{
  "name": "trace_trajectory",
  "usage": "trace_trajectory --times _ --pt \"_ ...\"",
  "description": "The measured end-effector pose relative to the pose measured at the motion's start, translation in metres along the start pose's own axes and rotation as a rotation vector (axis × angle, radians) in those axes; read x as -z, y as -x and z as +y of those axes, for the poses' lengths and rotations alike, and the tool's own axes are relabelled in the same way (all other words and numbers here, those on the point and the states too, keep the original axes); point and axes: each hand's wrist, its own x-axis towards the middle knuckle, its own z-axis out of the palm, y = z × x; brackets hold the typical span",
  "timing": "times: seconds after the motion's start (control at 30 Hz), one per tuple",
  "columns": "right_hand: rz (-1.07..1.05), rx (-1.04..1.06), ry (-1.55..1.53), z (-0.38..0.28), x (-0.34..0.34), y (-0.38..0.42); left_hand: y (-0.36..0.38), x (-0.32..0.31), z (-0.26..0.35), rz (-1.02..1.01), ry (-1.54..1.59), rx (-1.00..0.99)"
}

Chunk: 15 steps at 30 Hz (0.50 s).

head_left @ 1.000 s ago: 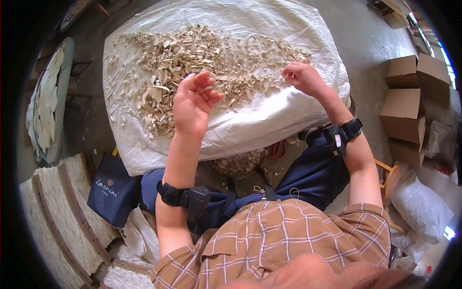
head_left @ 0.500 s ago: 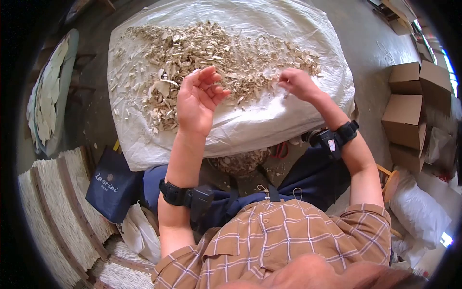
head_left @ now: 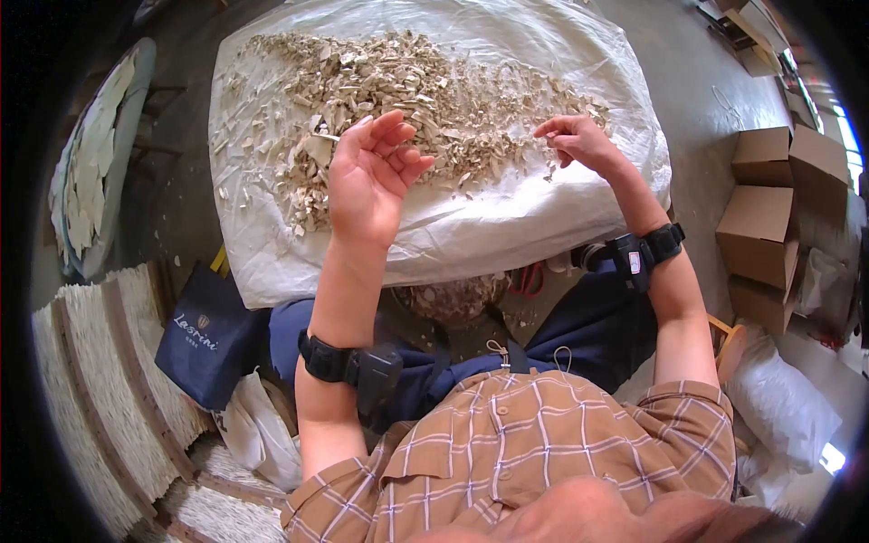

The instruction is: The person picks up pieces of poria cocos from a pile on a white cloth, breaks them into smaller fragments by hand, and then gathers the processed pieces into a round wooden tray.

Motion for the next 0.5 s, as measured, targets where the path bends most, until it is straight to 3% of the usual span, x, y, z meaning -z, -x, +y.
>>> trace_trajectory --times 0.13,0.5 --pt "-0.050 -0.064 0.212 0.001 0.003 0.010 0.003 0.002 0.003 0.022 -0.001 -0.009" --pt "-0.083 0.025 0.105 -0.001 0.000 -0.001 -0.002 0.000 0.006 -0.016 0.041 -0.023"
